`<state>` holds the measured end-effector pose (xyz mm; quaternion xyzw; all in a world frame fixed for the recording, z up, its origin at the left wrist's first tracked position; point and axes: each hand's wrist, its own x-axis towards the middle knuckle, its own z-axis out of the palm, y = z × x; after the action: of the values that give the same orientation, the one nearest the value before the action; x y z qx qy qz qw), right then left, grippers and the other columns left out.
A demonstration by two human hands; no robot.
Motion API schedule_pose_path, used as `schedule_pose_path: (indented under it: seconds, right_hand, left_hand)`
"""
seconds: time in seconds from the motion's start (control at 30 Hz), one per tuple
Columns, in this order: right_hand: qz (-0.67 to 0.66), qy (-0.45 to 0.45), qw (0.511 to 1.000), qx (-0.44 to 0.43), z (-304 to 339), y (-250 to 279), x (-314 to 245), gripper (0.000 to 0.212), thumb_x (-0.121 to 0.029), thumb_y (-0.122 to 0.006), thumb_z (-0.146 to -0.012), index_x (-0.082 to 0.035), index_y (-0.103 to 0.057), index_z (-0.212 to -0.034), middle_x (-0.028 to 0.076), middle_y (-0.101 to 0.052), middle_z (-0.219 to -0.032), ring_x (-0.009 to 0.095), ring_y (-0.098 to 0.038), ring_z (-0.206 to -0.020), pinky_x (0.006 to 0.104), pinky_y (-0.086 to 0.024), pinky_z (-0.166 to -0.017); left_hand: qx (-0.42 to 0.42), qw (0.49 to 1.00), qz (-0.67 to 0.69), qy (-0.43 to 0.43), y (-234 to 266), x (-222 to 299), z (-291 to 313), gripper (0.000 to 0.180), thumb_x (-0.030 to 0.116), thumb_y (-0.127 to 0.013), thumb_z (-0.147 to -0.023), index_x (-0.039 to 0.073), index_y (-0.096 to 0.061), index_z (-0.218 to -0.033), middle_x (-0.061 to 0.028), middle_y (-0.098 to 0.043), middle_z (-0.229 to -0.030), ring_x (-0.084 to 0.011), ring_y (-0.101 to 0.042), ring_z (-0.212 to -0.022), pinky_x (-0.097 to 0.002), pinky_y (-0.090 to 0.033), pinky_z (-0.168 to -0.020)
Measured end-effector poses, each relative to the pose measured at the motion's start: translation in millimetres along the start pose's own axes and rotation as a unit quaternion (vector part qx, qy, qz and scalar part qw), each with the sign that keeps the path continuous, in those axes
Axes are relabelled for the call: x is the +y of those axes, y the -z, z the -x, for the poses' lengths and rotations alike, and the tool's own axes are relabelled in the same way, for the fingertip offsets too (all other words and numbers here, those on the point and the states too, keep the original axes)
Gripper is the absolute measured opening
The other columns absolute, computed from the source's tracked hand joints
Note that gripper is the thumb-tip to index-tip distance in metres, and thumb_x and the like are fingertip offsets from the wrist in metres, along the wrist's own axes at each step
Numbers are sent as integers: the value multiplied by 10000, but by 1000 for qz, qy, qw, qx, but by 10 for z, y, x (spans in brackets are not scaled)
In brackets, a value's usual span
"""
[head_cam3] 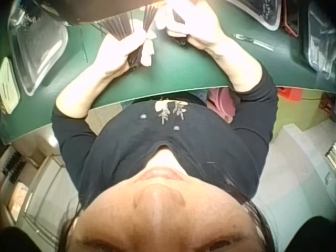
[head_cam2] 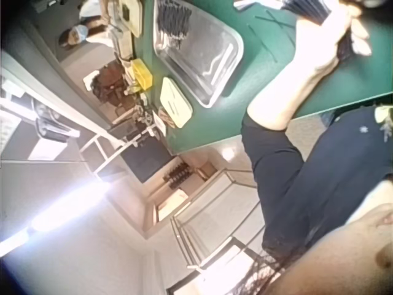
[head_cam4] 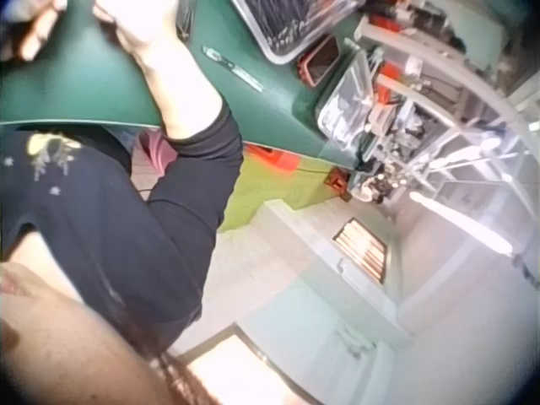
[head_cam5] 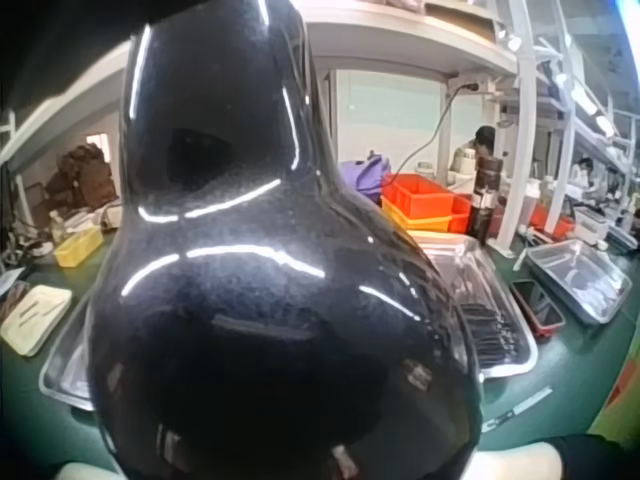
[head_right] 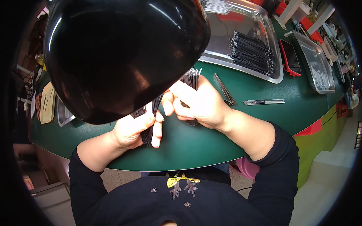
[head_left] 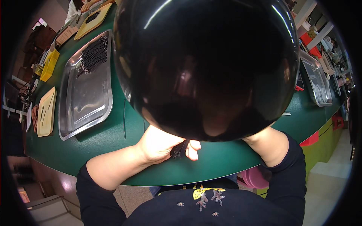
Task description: The person picks up bundles of wires from a metal tray and sorts, aligns, and handles them under a desk lamp by hand.
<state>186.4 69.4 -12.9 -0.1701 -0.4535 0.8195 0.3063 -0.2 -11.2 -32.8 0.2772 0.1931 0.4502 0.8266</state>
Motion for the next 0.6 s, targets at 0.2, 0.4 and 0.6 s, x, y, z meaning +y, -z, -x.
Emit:
schedule_pose_path:
  seconds: [0.2,0.4,0.6]
  right_hand:
    - [50,-34,998,-21,-13,-75,-8,144,-125,-586,-872,3,-630,-821,3,-580,-655,19,-422,-453,173,-300,-411]
    - [11,-9,997,-78,4,-84,-133,187,-145,-553,-892,6,-607,-793,15,-575,-656,61,-509,-529,193,-391,-479]
    - [-110,16,984,140,-54,-123,64,199,-126,-473,-929,-3,-537,-787,61,-572,-688,115,-571,-628,237,-475,-609]
  left_hand:
    - [26,996,-87,10,-23,1,14,283,246,-419,-952,-10,-476,-1058,-127,-607,-772,-221,-627,-614,-290,-533,-612]
    - [44,988,-145,-12,-120,-8,-13,300,233,-415,-957,-46,-492,-1036,-134,-605,-765,-223,-632,-647,-296,-533,-649]
    - [59,908,-380,-168,-101,-19,-22,185,166,-502,-932,5,-541,-848,-41,-554,-677,-88,-498,-561,-225,-423,-561]
